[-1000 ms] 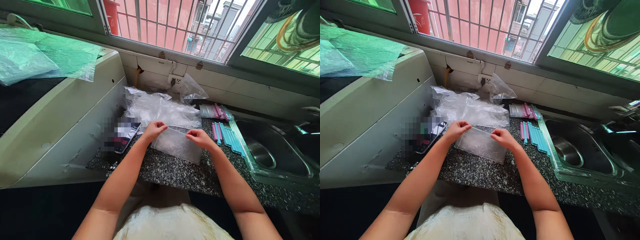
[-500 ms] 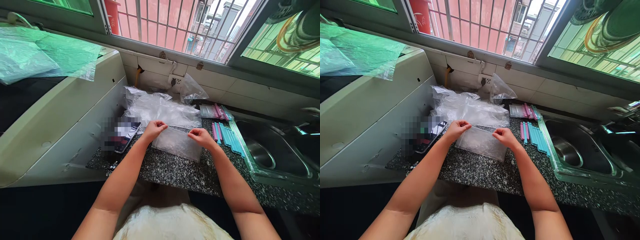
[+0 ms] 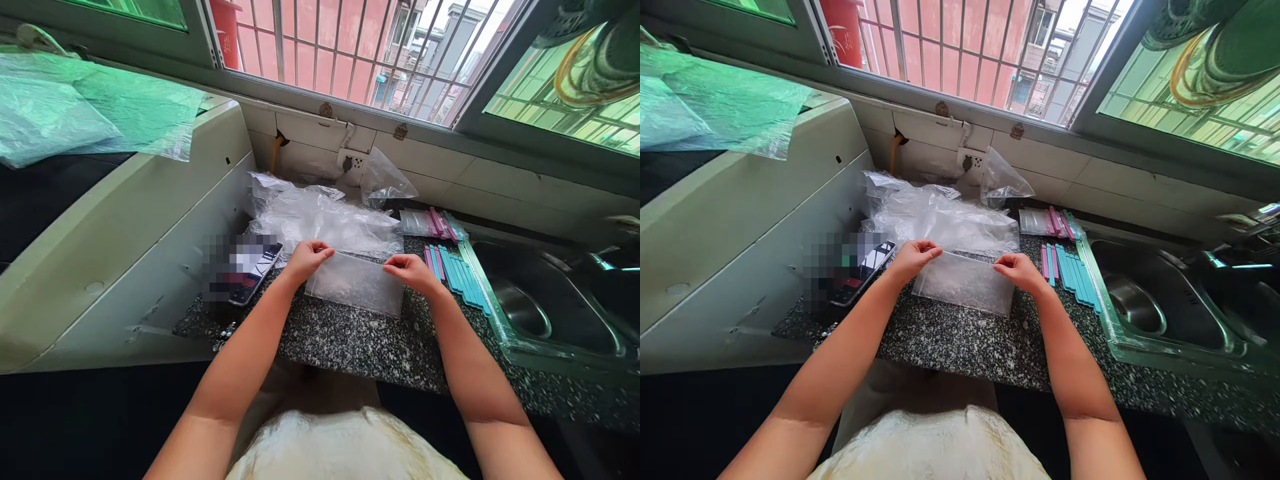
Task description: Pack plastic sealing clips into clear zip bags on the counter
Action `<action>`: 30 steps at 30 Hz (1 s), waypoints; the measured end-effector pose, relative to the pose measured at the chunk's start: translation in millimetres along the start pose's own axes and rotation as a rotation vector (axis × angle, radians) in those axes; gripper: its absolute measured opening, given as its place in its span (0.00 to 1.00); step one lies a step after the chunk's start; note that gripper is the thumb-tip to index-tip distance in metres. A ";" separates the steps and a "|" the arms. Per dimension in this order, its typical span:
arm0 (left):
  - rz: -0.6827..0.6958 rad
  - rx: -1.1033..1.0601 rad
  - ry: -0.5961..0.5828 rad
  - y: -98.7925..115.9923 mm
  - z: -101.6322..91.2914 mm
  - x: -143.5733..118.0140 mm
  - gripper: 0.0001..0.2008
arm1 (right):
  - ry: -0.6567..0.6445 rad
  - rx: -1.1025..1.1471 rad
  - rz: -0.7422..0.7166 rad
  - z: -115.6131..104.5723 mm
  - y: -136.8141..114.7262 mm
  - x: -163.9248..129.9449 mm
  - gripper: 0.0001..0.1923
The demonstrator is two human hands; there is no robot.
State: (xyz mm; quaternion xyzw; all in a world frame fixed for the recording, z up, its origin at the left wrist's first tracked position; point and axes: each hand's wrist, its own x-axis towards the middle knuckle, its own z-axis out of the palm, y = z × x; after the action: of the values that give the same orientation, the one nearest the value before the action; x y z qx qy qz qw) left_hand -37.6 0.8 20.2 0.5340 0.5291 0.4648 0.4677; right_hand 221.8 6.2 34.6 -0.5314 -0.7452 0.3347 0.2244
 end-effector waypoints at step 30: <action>-0.006 -0.035 0.056 3.6 0.0 -1.4 0.11 | -0.001 -0.024 0.005 -13.1 5.9 -1.0 0.15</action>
State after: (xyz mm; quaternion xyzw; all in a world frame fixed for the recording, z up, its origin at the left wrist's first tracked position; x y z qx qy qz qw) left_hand -37.1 -0.7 23.7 0.5108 0.5354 0.4876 0.4634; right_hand 235.0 9.9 39.2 -0.5355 -0.7481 0.3265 0.2168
